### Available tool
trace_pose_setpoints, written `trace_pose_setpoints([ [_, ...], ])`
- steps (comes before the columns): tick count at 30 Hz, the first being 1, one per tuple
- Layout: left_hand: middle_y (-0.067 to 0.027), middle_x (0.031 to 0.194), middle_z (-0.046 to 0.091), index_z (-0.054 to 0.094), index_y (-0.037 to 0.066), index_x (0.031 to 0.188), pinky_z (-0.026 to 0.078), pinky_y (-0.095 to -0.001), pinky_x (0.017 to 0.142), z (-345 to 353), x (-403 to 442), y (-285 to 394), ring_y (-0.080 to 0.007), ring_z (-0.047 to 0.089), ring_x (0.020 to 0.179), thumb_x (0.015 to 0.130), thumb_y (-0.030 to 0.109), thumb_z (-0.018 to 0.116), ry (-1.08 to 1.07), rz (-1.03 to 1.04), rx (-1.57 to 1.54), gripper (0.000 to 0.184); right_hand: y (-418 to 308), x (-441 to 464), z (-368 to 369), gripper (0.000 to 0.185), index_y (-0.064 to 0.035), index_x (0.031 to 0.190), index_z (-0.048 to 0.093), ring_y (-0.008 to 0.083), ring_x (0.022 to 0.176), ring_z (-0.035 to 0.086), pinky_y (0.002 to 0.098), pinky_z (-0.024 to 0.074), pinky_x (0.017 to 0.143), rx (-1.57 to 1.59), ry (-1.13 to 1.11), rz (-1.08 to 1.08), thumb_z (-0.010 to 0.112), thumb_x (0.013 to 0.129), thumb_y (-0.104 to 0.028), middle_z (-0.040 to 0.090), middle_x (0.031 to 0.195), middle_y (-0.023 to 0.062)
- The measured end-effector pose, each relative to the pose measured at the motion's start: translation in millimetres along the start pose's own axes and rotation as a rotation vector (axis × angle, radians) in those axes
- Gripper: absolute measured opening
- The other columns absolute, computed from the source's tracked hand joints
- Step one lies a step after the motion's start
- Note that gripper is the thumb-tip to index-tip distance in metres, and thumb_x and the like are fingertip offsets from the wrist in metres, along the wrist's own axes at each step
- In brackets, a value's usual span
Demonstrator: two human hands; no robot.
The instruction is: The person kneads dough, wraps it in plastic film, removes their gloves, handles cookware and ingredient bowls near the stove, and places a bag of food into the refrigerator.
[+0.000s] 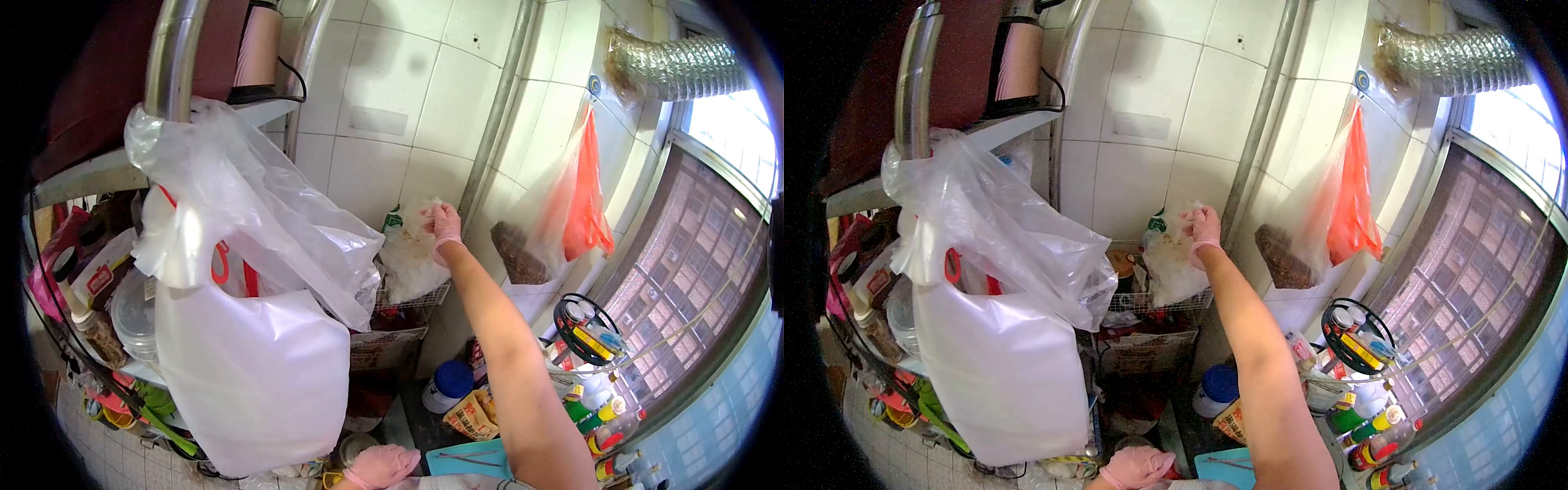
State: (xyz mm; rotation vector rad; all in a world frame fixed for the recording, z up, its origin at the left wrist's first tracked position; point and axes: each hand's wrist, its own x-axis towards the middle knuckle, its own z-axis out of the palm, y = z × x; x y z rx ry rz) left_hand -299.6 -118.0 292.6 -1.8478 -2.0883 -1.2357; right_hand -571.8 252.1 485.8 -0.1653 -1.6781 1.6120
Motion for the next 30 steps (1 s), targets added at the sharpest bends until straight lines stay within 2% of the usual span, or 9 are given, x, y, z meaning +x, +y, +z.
trace_pose_setpoints([
  [7, -0.0107, 0.066, 0.055, 0.054, 0.008, 0.07, 0.045, -0.041, 0.053, -2.6, -1.7, 6.4, -0.0289, 0.057, 0.062, 0.09, 0.026, 0.052, 0.097, 0.006, 0.027, 0.026, -29.7, -27.6, 12.5, 0.008, -0.0055, 0.096, 0.051, 0.0139, 0.069, 0.059, 0.0273, 0.0523, 0.068, 0.328, 0.128, -0.088, 0.051, 0.094, -0.014, 0.063, 0.089, 0.0064],
  [10, -0.0117, 0.071, 0.061, 0.061, 0.006, 0.086, 0.051, -0.0398, 0.057, -10.0, 10.5, -7.3, -0.0298, 0.061, 0.066, 0.091, 0.025, 0.055, -0.232, -0.14, 0.046, 0.021, -44.2, -90.9, -8.8, 0.008, -0.0073, 0.09, 0.052, 0.0135, 0.083, 0.057, 0.0255, 0.0502, 0.08, 0.765, -0.052, 0.061, 0.052, 0.094, -0.014, 0.057, 0.084, 0.0016],
  [12, -0.011, 0.077, 0.062, 0.063, 0.007, 0.099, 0.051, -0.0364, 0.062, -6.2, 16.9, -17.6, -0.0279, 0.061, 0.07, 0.089, 0.02, 0.057, 0.015, -0.147, -0.099, 0.018, -63.0, -170.1, -9.6, 0.01, -0.0084, 0.085, 0.052, 0.0123, 0.086, 0.054, 0.0241, 0.0479, 0.079, 0.885, 0.054, 0.186, 0.054, 0.093, -0.013, 0.051, 0.08, -0.0011],
  [14, -0.0125, 0.091, 0.062, 0.059, 0.007, 0.114, 0.051, -0.0327, 0.068, -7.5, 26.0, -21.5, -0.0244, 0.062, 0.077, 0.086, 0.013, 0.06, 0.202, -0.165, -0.28, 0.029, -73.2, -251.5, -20.4, 0.009, -0.0049, 0.086, 0.052, 0.0128, 0.076, 0.056, 0.0219, 0.0509, 0.074, -0.502, -0.018, -0.25, 0.054, 0.093, -0.011, 0.053, 0.081, 0.0009],
  [16, -0.0154, 0.112, 0.059, 0.041, 0.006, 0.133, 0.05, -0.0297, 0.074, -6.5, 42.3, -16.5, -0.0194, 0.061, 0.086, 0.082, 0.004, 0.064, 0.419, -0.149, -0.588, 0.056, -86.7, -310.8, -31.6, 0.01, -0.003, 0.094, 0.058, 0.0132, 0.079, 0.061, 0.0213, 0.0543, 0.068, 1.011, 0.096, 0.485, 0.053, 0.094, -0.012, 0.063, 0.086, 0.0063],
  [20, -0.0129, 0.126, 0.048, 0.005, 0.013, 0.15, 0.047, -0.0267, 0.074, -13.8, 77.6, 8.7, -0.0137, 0.054, 0.089, 0.075, -0.001, 0.064, 0.394, -0.176, -0.888, 0.096, -69.8, -382.5, -66.1, 0.01, -0.0046, 0.093, 0.06, 0.0136, 0.076, 0.061, 0.0223, 0.0538, 0.069, 1.041, 0.239, 0.666, 0.054, 0.093, -0.013, 0.065, 0.086, 0.0082],
  [23, -0.0044, 0.098, 0.062, 0.044, 0.008, 0.136, 0.046, -0.0251, 0.07, 14.4, 84.7, 11.8, -0.0119, 0.057, 0.077, 0.079, -0.001, 0.066, 0.159, -0.177, -0.813, 0.062, -71.4, -411.2, -94.4, 0.011, -0.0047, 0.089, 0.058, 0.0137, 0.078, 0.059, 0.0238, 0.0511, 0.074, 1.005, 0.249, 0.567, 0.051, 0.094, -0.011, 0.064, 0.087, 0.0078],
  [24, -0.0028, 0.086, 0.064, 0.064, 0.005, 0.113, 0.045, -0.0252, 0.068, 21.9, 92.6, 20.2, -0.0109, 0.057, 0.073, 0.083, 0.0, 0.065, 0.185, -0.161, -0.515, 0.03, -79.2, -418.5, -101.1, 0.011, -0.0053, 0.086, 0.056, 0.0138, 0.079, 0.057, 0.0254, 0.0486, 0.078, 1.024, 0.31, 0.52, 0.049, 0.094, -0.01, 0.063, 0.087, 0.0066],
  [30, -0.0014, 0.081, 0.059, 0.067, 0.003, 0.11, 0.044, -0.0246, 0.065, 84.5, 120.9, 95.5, -0.0093, 0.054, 0.07, 0.086, 0.003, 0.064, 0.159, -0.442, -1.305, 0.024, -100.8, -469.2, -158.3, 0.006, -0.0052, 0.088, 0.053, 0.0131, 0.08, 0.058, 0.0255, 0.0498, 0.077, 1.057, 0.611, 0.353, 0.051, 0.093, -0.008, 0.059, 0.086, 0.0039],
])
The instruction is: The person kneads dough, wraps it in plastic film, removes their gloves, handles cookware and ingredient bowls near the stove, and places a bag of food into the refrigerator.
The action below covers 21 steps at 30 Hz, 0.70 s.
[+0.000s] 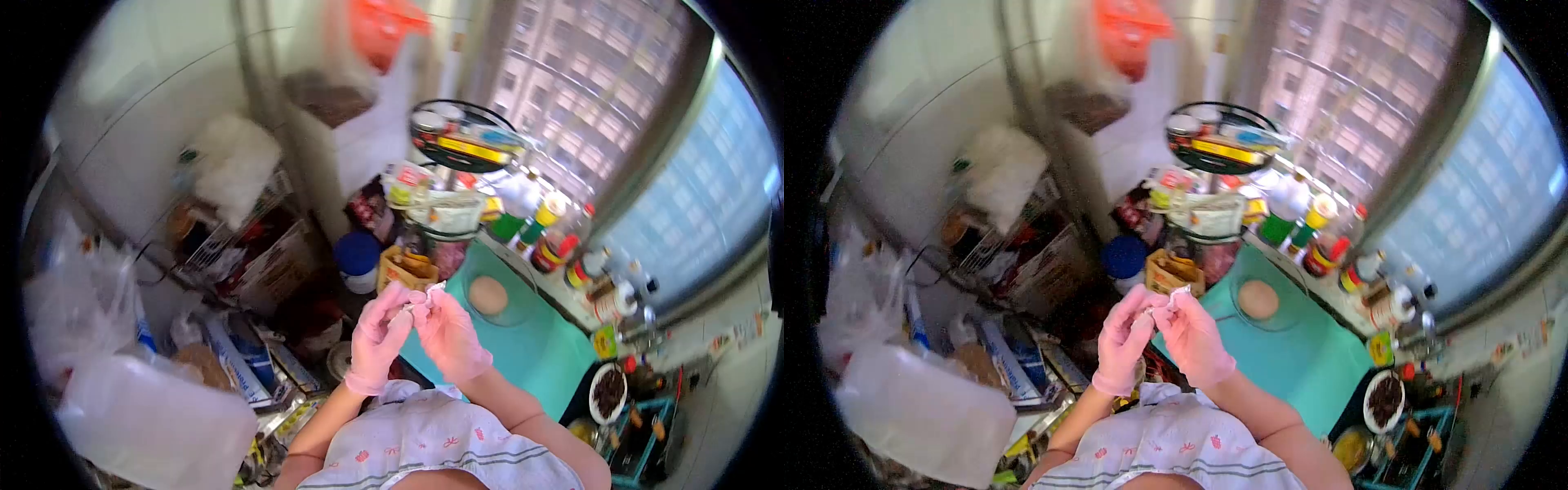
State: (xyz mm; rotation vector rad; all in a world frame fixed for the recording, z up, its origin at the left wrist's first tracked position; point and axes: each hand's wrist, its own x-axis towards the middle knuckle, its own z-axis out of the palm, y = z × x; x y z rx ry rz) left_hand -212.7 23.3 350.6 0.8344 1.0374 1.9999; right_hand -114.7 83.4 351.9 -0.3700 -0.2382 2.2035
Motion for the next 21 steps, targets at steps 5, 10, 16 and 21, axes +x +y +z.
trace_pose_setpoints([
  [5, -0.0011, 0.086, 0.063, 0.07, 0.002, 0.102, 0.043, -0.0196, 0.065, 25.3, -4.9, -28.5, -0.0068, 0.056, 0.074, 0.085, 0.004, 0.066, -0.341, -0.238, 0.175, 0.018, -44.5, -42.0, -32.4, 0.006, -0.003, 0.095, 0.055, 0.0148, 0.088, 0.059, 0.0267, 0.0516, 0.08, 0.044, -0.002, -0.244, 0.055, 0.09, -0.006, 0.059, 0.091, 0.0046],
  [10, -0.0028, 0.086, 0.065, 0.07, 0.0, 0.101, 0.044, -0.0203, 0.062, 49.0, -13.5, -59.2, -0.0072, 0.057, 0.069, 0.085, 0.008, 0.068, -0.366, -0.291, 0.101, 0.018, -81.6, -83.7, -48.0, 0.014, -0.0029, 0.102, 0.056, 0.0179, 0.101, 0.06, 0.0272, 0.0524, 0.086, -0.044, 0.136, -0.436, 0.059, 0.089, -0.006, 0.058, 0.099, 0.0047],
  [16, -0.006, 0.086, 0.065, 0.07, 0.0, 0.095, 0.043, -0.0211, 0.06, 76.7, -20.1, -68.4, -0.0081, 0.055, 0.067, 0.087, 0.008, 0.065, -0.401, -0.271, 0.157, 0.012, -112.2, -119.2, -72.7, 0.01, -0.0035, 0.098, 0.056, 0.0159, 0.096, 0.06, 0.0273, 0.052, 0.083, -0.1, 0.266, -0.631, 0.059, 0.092, -0.012, 0.058, 0.096, 0.0049],
  [21, -0.0033, 0.078, 0.062, 0.069, -0.002, 0.089, 0.035, -0.0193, 0.054, 65.2, -7.8, -80.5, -0.0059, 0.047, 0.06, 0.089, 0.012, 0.061, -0.443, -0.055, 0.36, 0.016, -154.6, -143.1, -124.3, 0.011, -0.0052, 0.095, 0.052, 0.0107, 0.075, 0.052, 0.0245, 0.0451, 0.068, -0.317, 0.394, -1.052, 0.052, 0.097, -0.016, 0.059, 0.092, 0.0069],
])
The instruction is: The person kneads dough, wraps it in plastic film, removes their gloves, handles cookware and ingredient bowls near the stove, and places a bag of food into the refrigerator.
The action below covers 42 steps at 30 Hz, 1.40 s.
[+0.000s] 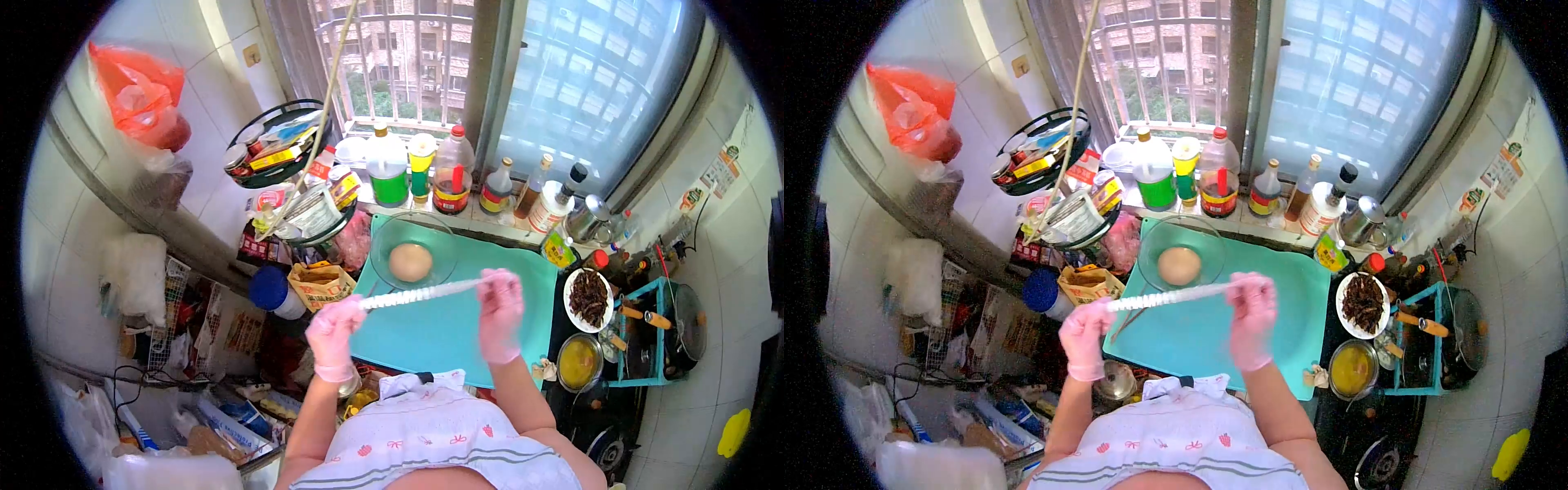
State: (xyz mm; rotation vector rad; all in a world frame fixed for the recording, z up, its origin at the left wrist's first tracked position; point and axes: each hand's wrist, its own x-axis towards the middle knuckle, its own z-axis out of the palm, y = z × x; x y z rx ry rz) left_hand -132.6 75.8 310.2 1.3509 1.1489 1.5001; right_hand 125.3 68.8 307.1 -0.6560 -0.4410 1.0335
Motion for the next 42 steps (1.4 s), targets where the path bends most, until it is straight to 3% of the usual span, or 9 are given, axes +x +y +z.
trace_pose_setpoints([
  [13, -0.0098, 0.09, 0.067, 0.064, -0.001, 0.086, 0.049, -0.0273, 0.067, 3.1, -11.3, 9.3, -0.0148, 0.061, 0.071, 0.091, 0.046, 0.055, 0.167, -0.123, -0.202, 0.048, 11.8, -0.2, -20.0, 0.017, -0.0072, 0.104, 0.046, 0.0171, 0.082, 0.062, 0.0318, 0.0516, 0.079, 0.032, -0.053, 0.181, 0.046, 0.099, -0.024, 0.059, 0.084, 0.0068],
  [19, -0.0052, 0.081, 0.06, 0.056, 0.007, 0.088, 0.05, -0.0298, 0.066, 15.6, -17.7, 10.4, -0.0154, 0.059, 0.076, 0.096, 0.039, 0.049, 0.321, -0.327, -0.742, 0.034, 21.2, 8.4, -22.3, 0.018, -0.0074, 0.104, 0.045, 0.015, 0.078, 0.062, 0.0331, 0.0536, 0.077, 0.166, -0.163, 0.238, 0.044, 0.1, -0.025, 0.055, 0.081, 0.0052],
  [26, -0.0026, 0.081, 0.054, 0.05, 0.011, 0.088, 0.047, -0.0297, 0.068, 10.0, -30.2, 25.6, -0.0143, 0.054, 0.074, 0.098, 0.028, 0.044, 0.146, -0.425, -0.879, 0.021, 40.5, -8.3, -1.9, 0.018, -0.0069, 0.103, 0.045, 0.0171, 0.077, 0.06, 0.0354, 0.0528, 0.076, -0.029, -0.113, 0.141, 0.045, 0.1, -0.024, 0.057, 0.084, 0.0061],
  [30, -0.0021, 0.075, 0.05, 0.048, 0.011, 0.085, 0.044, -0.0263, 0.066, -13.7, -29.6, 37.5, -0.0146, 0.052, 0.071, 0.094, 0.037, 0.044, -0.408, -0.597, -0.599, 0.028, 46.4, -12.8, -8.1, 0.016, -0.008, 0.1, 0.048, 0.0149, 0.079, 0.059, 0.0332, 0.0513, 0.075, 0.123, -0.156, 0.302, 0.045, 0.1, -0.024, 0.057, 0.083, 0.0038],
  [34, 0.0007, 0.061, 0.043, 0.049, 0.011, 0.08, 0.04, -0.0252, 0.048, -3.0, -30.3, 54.3, -0.0119, 0.048, 0.058, 0.094, 0.036, 0.046, -0.071, -0.362, -0.836, 0.029, 34.9, -17.6, 9.5, 0.017, -0.0086, 0.1, 0.052, 0.011, 0.078, 0.055, 0.0286, 0.0483, 0.071, 0.211, -0.138, 0.562, 0.045, 0.099, -0.024, 0.056, 0.083, 0.0014],
  [35, 0.0017, 0.061, 0.043, 0.051, 0.011, 0.081, 0.039, -0.0232, 0.042, -11.2, -19.7, 38.8, -0.0099, 0.047, 0.057, 0.096, 0.035, 0.046, -0.207, -0.35, -1.118, 0.028, 30.3, -20.4, 17.0, 0.017, -0.0085, 0.1, 0.053, 0.0101, 0.078, 0.055, 0.0274, 0.0475, 0.07, 0.173, -0.132, 0.629, 0.045, 0.099, -0.023, 0.055, 0.083, 0.0009],
  [39, 0.0031, 0.072, 0.052, 0.054, 0.013, 0.089, 0.036, -0.0225, 0.045, -20.9, -0.2, 10.5, -0.0082, 0.046, 0.056, 0.094, 0.029, 0.051, -0.063, -0.592, -1.19, 0.017, 25.4, -13.9, -6.5, 0.025, -0.0072, 0.095, 0.061, 0.0103, 0.071, 0.055, 0.0267, 0.0474, 0.067, -0.205, -0.59, 0.869, 0.047, 0.096, -0.029, 0.054, 0.075, 0.0014],
  [41, 0.0044, 0.069, 0.05, 0.056, 0.012, 0.087, 0.032, -0.021, 0.043, -26.7, 2.3, 3.5, -0.007, 0.042, 0.052, 0.094, 0.028, 0.051, -0.177, -0.772, -0.743, 0.019, 16.9, -5.9, -17.6, 0.03, -0.0069, 0.09, 0.064, 0.0104, 0.068, 0.055, 0.0264, 0.0471, 0.065, -0.528, -0.877, 0.997, 0.048, 0.095, -0.032, 0.054, 0.071, 0.0012],
  [42, 0.005, 0.067, 0.049, 0.057, 0.012, 0.086, 0.031, -0.0202, 0.043, -27.2, 3.9, 5.9, -0.0063, 0.041, 0.05, 0.094, 0.028, 0.05, -0.232, -0.848, -0.512, 0.019, 5.4, -8.6, -22.6, 0.032, -0.0073, 0.089, 0.063, 0.0104, 0.069, 0.055, 0.0258, 0.0456, 0.064, -0.5, -0.895, 0.803, 0.047, 0.096, -0.033, 0.056, 0.074, 0.0006],
])
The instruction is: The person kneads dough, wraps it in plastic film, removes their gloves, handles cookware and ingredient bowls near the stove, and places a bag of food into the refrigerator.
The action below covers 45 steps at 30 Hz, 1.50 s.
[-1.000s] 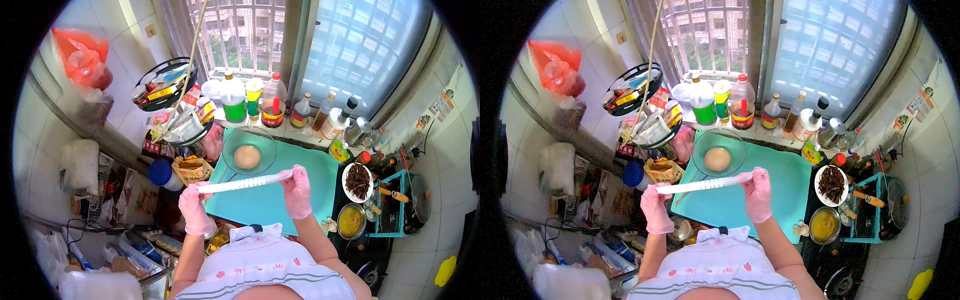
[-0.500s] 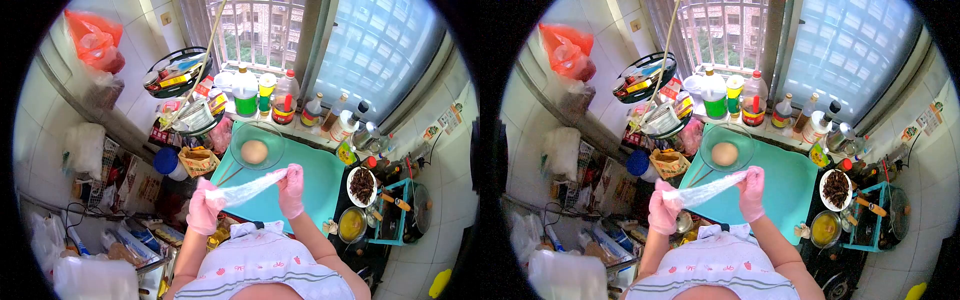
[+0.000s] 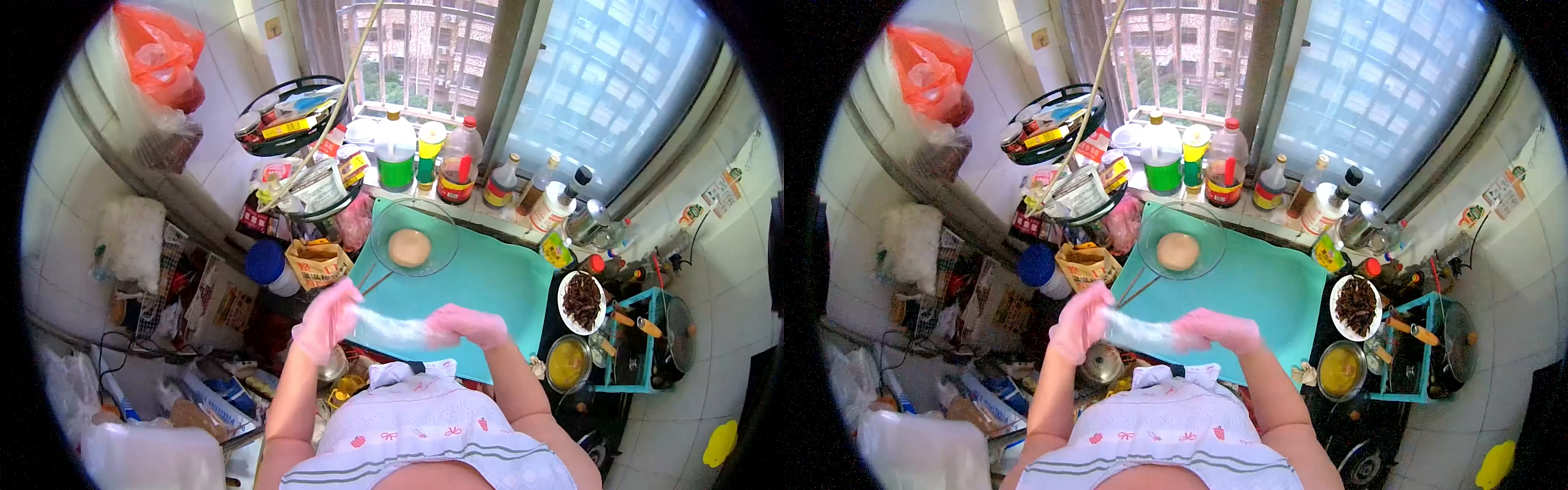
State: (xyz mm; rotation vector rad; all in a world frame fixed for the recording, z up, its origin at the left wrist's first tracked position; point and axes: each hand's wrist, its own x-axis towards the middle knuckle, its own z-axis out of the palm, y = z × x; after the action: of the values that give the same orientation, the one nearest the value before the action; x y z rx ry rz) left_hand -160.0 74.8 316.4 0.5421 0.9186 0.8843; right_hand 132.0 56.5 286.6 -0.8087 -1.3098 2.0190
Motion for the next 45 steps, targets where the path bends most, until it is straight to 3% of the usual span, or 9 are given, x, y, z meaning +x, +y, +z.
trace_pose_setpoints([
  [4, -0.0088, 0.075, 0.059, 0.063, -0.002, 0.098, 0.044, -0.0269, 0.063, -10.2, -49.4, 3.8, -0.0153, 0.055, 0.067, 0.096, 0.032, 0.045, -0.342, 0.005, 0.256, 0.039, -17.8, -42.8, 23.1, 0.034, -0.0086, 0.085, 0.064, 0.0112, 0.073, 0.055, 0.0254, 0.0422, 0.061, 0.426, -0.02, -0.496, 0.047, 0.096, -0.037, 0.062, 0.081, 0.0004],
  [11, 0.0032, 0.076, 0.058, 0.063, 0.008, 0.103, 0.037, -0.0161, 0.045, -50.8, 51.0, -100.3, -0.0027, 0.049, 0.06, 0.093, 0.03, 0.056, 0.022, -0.318, 0.059, 0.025, 123.2, 31.9, -63.4, 0.035, -0.0078, 0.104, 0.06, 0.0153, 0.078, 0.055, 0.0257, 0.043, 0.067, 0.178, 0.463, 0.394, 0.047, 0.096, -0.04, 0.064, 0.095, 0.0079],
  [14, 0.0069, 0.077, 0.058, 0.063, 0.012, 0.103, 0.033, -0.0153, 0.043, -33.2, 46.1, -105.4, -0.0025, 0.048, 0.057, 0.092, 0.026, 0.056, 0.122, -0.155, 0.003, 0.019, 226.6, 72.5, -110.5, 0.039, -0.0091, 0.109, 0.06, 0.016, 0.072, 0.053, 0.0219, 0.04, 0.065, -0.002, 0.596, -0.002, 0.048, 0.095, -0.043, 0.065, 0.092, 0.0055],
  [26, -0.0004, 0.074, 0.058, 0.06, 0.008, 0.086, 0.046, -0.0263, 0.061, -30.1, 0.0, -48.8, -0.0114, 0.057, 0.068, 0.09, 0.033, 0.061, -0.236, 0.172, 0.103, 0.025, 17.5, 43.5, -66.7, 0.035, -0.0077, 0.088, 0.066, 0.0059, 0.065, 0.053, 0.0234, 0.0418, 0.058, 0.461, 0.228, 0.054, 0.05, 0.093, -0.037, 0.062, 0.075, -0.0021],
  [32, -0.0021, 0.069, 0.056, 0.057, 0.009, 0.072, 0.039, -0.0305, 0.054, 29.8, 11.2, -50.3, -0.0168, 0.054, 0.06, 0.09, 0.024, 0.056, 0.29, 0.339, 0.017, 0.023, 1.4, 10.0, -88.7, 0.036, -0.0043, 0.088, 0.067, 0.011, 0.068, 0.058, 0.0263, 0.0461, 0.063, 0.309, 0.182, 0.084, 0.047, 0.094, -0.034, 0.067, 0.08, 0.0022],
  [34, -0.0052, 0.058, 0.051, 0.055, 0.007, 0.064, 0.037, -0.0329, 0.048, 28.4, 0.6, -37.3, -0.0224, 0.05, 0.05, 0.081, 0.017, 0.058, 0.005, 1.033, 1.01, 0.02, -39.8, -19.3, -88.0, 0.039, -0.0036, 0.084, 0.068, 0.0116, 0.069, 0.059, 0.028, 0.0474, 0.064, 0.006, 0.052, 0.04, 0.048, 0.093, -0.035, 0.067, 0.08, 0.0038],
  [38, -0.0035, 0.048, 0.041, 0.045, 0.01, 0.052, 0.032, -0.0354, 0.04, 70.6, -8.7, -11.1, -0.0225, 0.044, 0.043, 0.072, 0.014, 0.067, -0.525, 1.255, 1.458, 0.031, -92.3, -36.7, -90.9, 0.039, -0.0032, 0.075, 0.069, 0.0133, 0.07, 0.062, 0.0304, 0.0497, 0.066, -0.817, -0.109, 0.229, 0.052, 0.091, -0.034, 0.068, 0.078, 0.0067],
  [42, -0.0048, 0.046, 0.044, 0.049, 0.013, 0.047, 0.036, -0.0369, 0.039, 102.1, 1.1, -23.4, -0.0233, 0.046, 0.041, 0.08, 0.031, 0.064, -0.581, 1.16, 1.859, 0.04, -101.6, -26.7, -69.3, 0.024, -0.0081, 0.076, 0.07, 0.0205, 0.073, 0.065, 0.0309, 0.0519, 0.066, -1.669, -0.243, 0.359, 0.063, 0.082, -0.03, 0.068, 0.077, 0.0067],
  [45, -0.0102, 0.063, 0.06, 0.062, 0.011, 0.059, 0.047, -0.0405, 0.047, 136.7, 20.6, -25.6, -0.0281, 0.059, 0.053, 0.085, 0.037, 0.058, -0.323, 0.425, 2.26, 0.036, -76.4, -10.7, -77.7, 0.015, -0.0106, 0.075, 0.07, 0.0211, 0.08, 0.066, 0.0342, 0.0531, 0.065, -1.823, -0.2, 0.527, 0.071, 0.073, -0.026, 0.067, 0.079, 0.0069],
])
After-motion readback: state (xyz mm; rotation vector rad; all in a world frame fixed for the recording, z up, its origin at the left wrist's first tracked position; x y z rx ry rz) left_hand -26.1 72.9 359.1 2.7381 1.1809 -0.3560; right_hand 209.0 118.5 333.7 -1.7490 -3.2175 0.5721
